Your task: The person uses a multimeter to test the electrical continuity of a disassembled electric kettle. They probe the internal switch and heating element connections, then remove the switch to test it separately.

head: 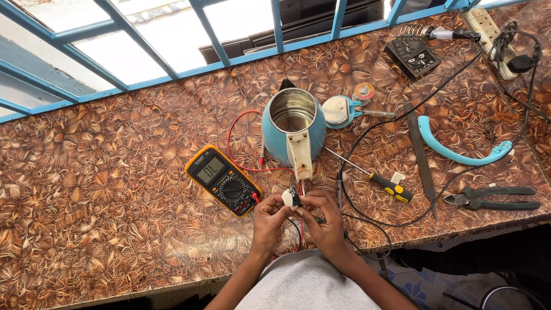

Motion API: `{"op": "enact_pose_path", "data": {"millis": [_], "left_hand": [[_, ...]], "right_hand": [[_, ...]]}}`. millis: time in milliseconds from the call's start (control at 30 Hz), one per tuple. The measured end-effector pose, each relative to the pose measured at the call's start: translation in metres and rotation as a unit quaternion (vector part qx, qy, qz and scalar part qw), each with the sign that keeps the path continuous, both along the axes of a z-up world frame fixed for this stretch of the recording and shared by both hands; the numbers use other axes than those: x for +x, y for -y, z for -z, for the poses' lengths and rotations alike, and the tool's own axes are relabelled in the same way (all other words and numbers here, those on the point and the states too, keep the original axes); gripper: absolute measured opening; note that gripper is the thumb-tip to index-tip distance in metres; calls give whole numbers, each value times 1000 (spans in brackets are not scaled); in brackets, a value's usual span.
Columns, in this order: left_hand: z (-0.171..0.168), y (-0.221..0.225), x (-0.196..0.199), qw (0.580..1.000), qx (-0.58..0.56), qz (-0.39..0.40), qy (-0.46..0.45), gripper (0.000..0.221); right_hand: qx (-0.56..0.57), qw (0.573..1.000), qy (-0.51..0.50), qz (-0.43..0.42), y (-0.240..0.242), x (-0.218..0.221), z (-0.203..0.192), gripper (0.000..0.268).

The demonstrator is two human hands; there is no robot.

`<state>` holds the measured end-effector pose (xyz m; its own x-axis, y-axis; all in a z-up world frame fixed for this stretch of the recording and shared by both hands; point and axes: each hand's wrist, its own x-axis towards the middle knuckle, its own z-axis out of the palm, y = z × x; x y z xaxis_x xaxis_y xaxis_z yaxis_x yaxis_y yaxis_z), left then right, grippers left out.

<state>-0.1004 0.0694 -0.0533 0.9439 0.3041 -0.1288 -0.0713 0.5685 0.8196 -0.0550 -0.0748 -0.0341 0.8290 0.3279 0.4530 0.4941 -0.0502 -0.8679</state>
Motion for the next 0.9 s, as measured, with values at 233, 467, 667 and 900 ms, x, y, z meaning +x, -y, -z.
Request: {"op": "enact_pose_path", "data": {"millis": [233,467,667,900], "left_hand": [[-12,2,4,1000,1,3,-15,15],[-20,0,4,998,61,-4,5,11],[-29,6,4,998,65,5,9,11],[-14,3,6,998,35,43,4,22]], "right_hand": [[84,981,-173,-23,0,1,8,16],[97,942,-315,-58,2,6,8,43],[69,975,-207,-43,3,6,10,33],[61,980,-183,-47,5,8,4,35]]}}
